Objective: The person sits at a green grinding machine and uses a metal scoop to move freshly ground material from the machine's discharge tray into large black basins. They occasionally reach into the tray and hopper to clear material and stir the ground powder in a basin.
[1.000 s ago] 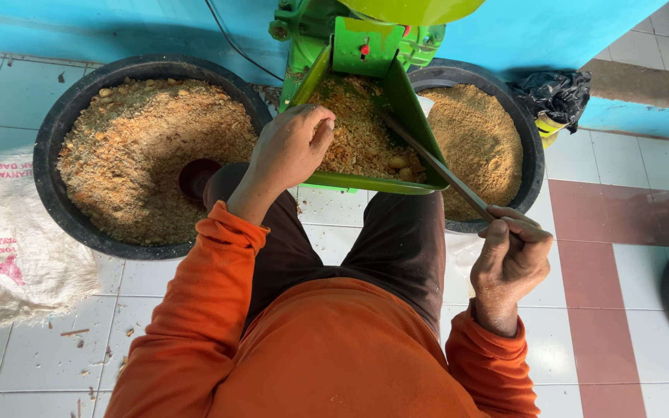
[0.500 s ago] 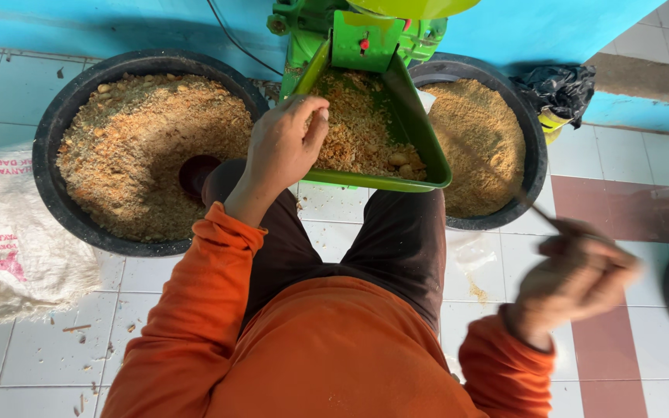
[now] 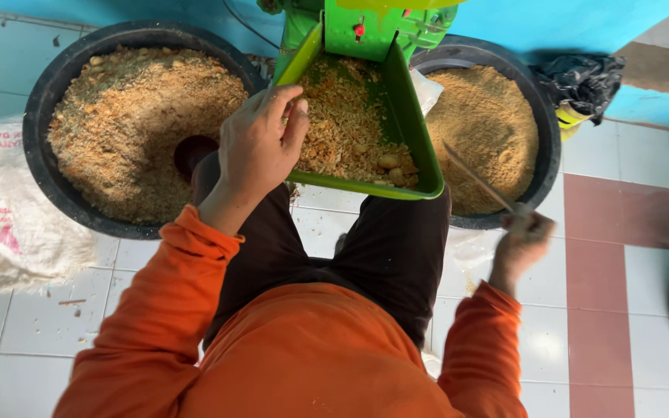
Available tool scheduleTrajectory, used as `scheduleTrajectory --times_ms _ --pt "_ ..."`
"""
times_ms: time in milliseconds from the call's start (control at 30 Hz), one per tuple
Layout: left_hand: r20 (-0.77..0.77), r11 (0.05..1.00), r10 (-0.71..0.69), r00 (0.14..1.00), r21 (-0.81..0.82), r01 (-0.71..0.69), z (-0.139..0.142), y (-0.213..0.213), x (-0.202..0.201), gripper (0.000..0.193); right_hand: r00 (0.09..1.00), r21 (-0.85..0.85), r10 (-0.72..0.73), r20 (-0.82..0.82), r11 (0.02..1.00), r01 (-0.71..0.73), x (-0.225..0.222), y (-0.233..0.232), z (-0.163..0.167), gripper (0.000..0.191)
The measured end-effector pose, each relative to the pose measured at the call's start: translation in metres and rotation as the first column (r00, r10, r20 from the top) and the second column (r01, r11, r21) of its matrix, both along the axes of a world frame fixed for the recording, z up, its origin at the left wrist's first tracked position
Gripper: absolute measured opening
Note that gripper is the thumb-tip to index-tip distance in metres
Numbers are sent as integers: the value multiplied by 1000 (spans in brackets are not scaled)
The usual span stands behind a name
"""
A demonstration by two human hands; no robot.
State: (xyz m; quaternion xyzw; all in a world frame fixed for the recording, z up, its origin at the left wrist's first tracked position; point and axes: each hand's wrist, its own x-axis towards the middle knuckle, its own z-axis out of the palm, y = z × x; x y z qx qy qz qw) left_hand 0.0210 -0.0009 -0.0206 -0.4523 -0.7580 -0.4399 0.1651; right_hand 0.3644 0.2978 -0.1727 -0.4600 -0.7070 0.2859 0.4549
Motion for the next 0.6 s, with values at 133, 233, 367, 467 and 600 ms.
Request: scheduleTrajectory --times_ms 133,233,367,467,600 --pt "-60 1000 21 998 -21 -22 3 1 2 18 994 -77 -39 103 996 47 -37 17 -39 19" --pt "-52 1000 28 998 0 -28 3 1 4 20 985 -47 -40 167 998 49 -57 18 -50 20" --pt "-104 998 37 994 -51 -42 -1 2 4 21 976 -16 30 213 1000 -27 -71 9 -57 16" --pt "-107 997 42 993 -67 -49 -4 3 1 22 976 -69 18 217 998 -3 -71 4 -59 17" --pt "-54 998 22 998 -62 -25 -6 4 -1 24 989 -12 24 149 1000 -22 -59 5 -59 18"
